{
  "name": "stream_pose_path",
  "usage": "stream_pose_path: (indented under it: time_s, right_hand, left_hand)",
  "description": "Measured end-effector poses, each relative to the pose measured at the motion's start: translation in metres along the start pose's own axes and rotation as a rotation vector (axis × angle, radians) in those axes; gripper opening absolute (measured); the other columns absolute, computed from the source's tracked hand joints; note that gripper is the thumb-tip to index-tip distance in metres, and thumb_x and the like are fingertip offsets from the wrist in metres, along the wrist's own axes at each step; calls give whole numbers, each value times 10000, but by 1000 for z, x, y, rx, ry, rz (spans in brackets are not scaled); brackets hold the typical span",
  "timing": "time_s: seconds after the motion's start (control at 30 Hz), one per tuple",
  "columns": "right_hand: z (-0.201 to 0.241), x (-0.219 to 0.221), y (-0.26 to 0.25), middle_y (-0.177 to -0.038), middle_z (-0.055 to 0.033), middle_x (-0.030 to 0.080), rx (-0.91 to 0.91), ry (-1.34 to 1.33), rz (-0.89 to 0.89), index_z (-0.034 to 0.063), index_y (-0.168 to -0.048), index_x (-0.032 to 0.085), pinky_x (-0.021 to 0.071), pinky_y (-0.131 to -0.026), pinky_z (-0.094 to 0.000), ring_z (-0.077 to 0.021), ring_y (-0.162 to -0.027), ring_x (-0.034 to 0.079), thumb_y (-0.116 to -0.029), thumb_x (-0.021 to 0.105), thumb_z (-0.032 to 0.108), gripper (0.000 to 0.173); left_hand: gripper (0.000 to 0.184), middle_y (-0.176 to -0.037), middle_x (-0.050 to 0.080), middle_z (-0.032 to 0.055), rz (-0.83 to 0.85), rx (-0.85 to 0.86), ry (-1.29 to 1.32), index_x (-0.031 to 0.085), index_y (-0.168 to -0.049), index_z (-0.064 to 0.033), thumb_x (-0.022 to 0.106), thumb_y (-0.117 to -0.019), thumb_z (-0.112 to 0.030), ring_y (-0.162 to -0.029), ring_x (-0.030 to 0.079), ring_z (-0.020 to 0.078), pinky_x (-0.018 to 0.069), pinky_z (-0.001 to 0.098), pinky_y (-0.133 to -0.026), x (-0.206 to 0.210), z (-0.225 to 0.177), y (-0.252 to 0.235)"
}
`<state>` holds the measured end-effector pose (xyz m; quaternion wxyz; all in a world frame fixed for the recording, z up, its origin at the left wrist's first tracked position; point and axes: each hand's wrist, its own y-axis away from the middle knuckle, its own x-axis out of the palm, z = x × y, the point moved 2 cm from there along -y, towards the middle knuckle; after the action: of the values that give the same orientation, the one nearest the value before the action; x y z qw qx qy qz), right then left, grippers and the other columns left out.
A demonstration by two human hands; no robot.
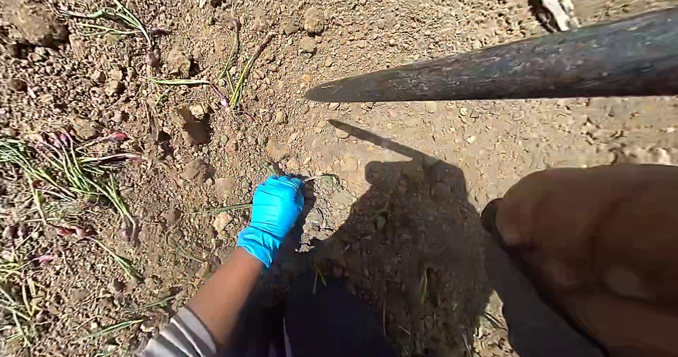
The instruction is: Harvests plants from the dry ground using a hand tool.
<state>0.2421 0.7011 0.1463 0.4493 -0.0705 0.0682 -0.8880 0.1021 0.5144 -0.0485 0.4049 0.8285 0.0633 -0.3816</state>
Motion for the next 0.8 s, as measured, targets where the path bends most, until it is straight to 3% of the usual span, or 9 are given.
stream_pose_path:
  time_s: [0.07,0.17,0.27,0.37,0.47,0.53,0.6,0.7,0.8]
  right_hand:
    - [-64,25,-4,-591,82,553,32,273,-71,155,-841,583,482,-430,-211,-10,-491,553,-982,568,579,447]
    - [-156,41,19,-576,-70,562,267,554,-58,-66,-952,642,485,-462,-389,-163,-465,544,-992,441,559,658]
    - [-119,36,34,-588,21,532,305,432,-96,62,-926,623,469,-424,-312,-86,-458,511,-980,434,693,661]
    - [-45,17,44,-644,129,581,191,152,-48,296,-1026,658,500,-464,-190,5,-517,559,-966,501,678,418]
    - [-53,9,54,-630,79,562,224,453,52,197,-1018,628,486,-451,-213,-7,-508,550,-993,434,688,529]
    - [-102,16,61,-575,-52,563,250,747,99,-1,-918,652,479,-427,-354,-139,-460,550,-998,417,629,677]
    - [-138,28,59,-588,-169,591,271,900,135,-97,-878,660,480,-466,-482,-297,-485,585,-975,436,501,646]
    - [-160,35,54,-821,-347,647,462,861,205,-193,-1072,618,496,-697,-680,-502,-732,652,-1002,427,401,628]
    - [-100,103,16,-1067,-310,667,840,929,293,-237,-1167,577,519,-934,-365,-271,-965,671,-1055,436,112,393]
  left_hand:
    - [298,-1170,703,252,14,-226,204,658,-1274,-25,596,-1033,-188,-1129,672,450,517,672,-941,-18,5,-9]
    - [282,-1101,712,253,-143,-333,549,676,-1210,-5,649,-1030,-219,-1081,683,425,504,649,-955,-30,-3,-28]
    - [192,-1168,710,131,-304,-192,503,778,-960,-49,764,-935,-240,-1177,615,321,453,563,-1024,-7,-26,-54]
    - [194,-1550,516,89,-190,-110,97,807,-1091,-182,731,-931,-261,-1485,370,357,167,646,-1215,35,-40,-66]
    - [405,-1638,403,72,-12,-93,56,733,-1292,-228,774,-901,-324,-1554,252,361,69,741,-1199,15,-34,-51]
    - [580,-1635,407,99,-20,-144,98,643,-1423,-244,815,-879,-351,-1540,292,371,115,707,-1216,-9,-3,-8]
    - [554,-1595,460,113,-36,-328,101,653,-1412,-232,812,-886,-298,-1498,362,372,178,663,-1219,-30,56,61]
    - [456,-1517,542,90,152,-800,23,691,-1347,-229,764,-904,-310,-1432,448,335,314,619,-1166,-65,176,202]
    - [331,-1305,681,151,340,-1065,-54,750,-1215,-173,739,-893,-246,-1280,590,400,478,677,-992,-97,276,334]
